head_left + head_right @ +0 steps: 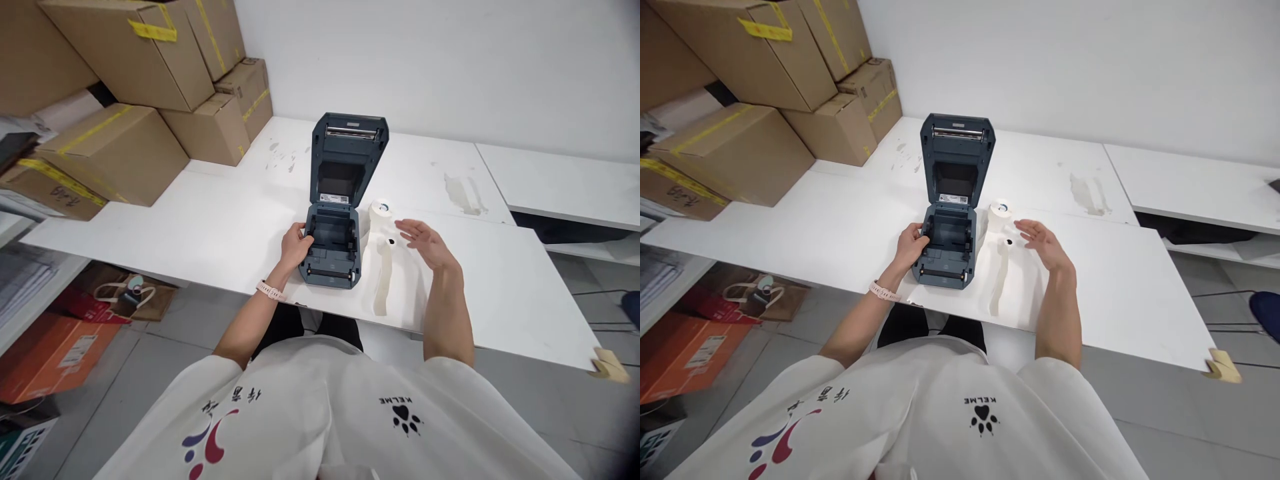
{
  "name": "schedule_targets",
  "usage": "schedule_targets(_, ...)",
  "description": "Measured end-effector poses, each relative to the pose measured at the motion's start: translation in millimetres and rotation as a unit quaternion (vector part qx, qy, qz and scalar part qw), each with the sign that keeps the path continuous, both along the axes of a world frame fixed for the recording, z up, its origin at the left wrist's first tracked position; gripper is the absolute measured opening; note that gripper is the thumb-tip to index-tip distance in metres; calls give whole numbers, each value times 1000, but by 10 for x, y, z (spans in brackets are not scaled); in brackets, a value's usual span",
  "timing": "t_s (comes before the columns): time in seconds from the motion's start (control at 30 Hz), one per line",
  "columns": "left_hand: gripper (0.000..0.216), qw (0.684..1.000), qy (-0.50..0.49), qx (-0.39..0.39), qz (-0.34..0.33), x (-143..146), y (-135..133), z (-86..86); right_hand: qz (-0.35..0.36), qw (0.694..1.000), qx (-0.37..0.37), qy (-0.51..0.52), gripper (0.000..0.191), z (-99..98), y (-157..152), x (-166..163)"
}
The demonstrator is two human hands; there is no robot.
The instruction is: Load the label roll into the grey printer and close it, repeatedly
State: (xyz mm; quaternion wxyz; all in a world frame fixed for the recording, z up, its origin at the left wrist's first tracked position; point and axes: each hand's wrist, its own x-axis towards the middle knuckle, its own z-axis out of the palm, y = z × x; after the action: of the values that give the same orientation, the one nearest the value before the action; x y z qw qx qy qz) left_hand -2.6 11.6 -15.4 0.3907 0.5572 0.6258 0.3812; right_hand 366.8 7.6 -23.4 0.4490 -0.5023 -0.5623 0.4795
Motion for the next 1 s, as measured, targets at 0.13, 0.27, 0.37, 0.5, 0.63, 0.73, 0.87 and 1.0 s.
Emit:
schedule_targets(0.13,43,1000,-6,4,4,6,8,-20,104,989,-60,-92,48,37,-263,-231)
schedule_targets(0.27,44,1000,-13,-1,7,10,13,-36,144,986,-18,-82,44,367,-254,-503)
schedule_targets(0.37,43,1000,-15,-1,8,12,13,-39,179,978,67,-84,46,803,-130,-798)
schedule_targets(0.5,41,1000,-27,2,12,13,13,-53,249,913,143,-289,42,1157,182,-1404)
schedule_targets(0.63,41,999,-45,-6,17,17,15,-79,268,793,108,-536,42,1007,441,-1900)
schedule_targets(0.73,42,998,-60,-12,20,23,14,-86,257,753,81,-601,42,818,462,-2053)
schedule_targets(0.87,45,997,-71,-14,25,25,9,-85,220,757,94,-608,42,725,280,-2071)
schedule_targets(1.0,45,996,-80,-10,24,15,-13,-100,146,805,177,-547,36,644,-121,-1974)
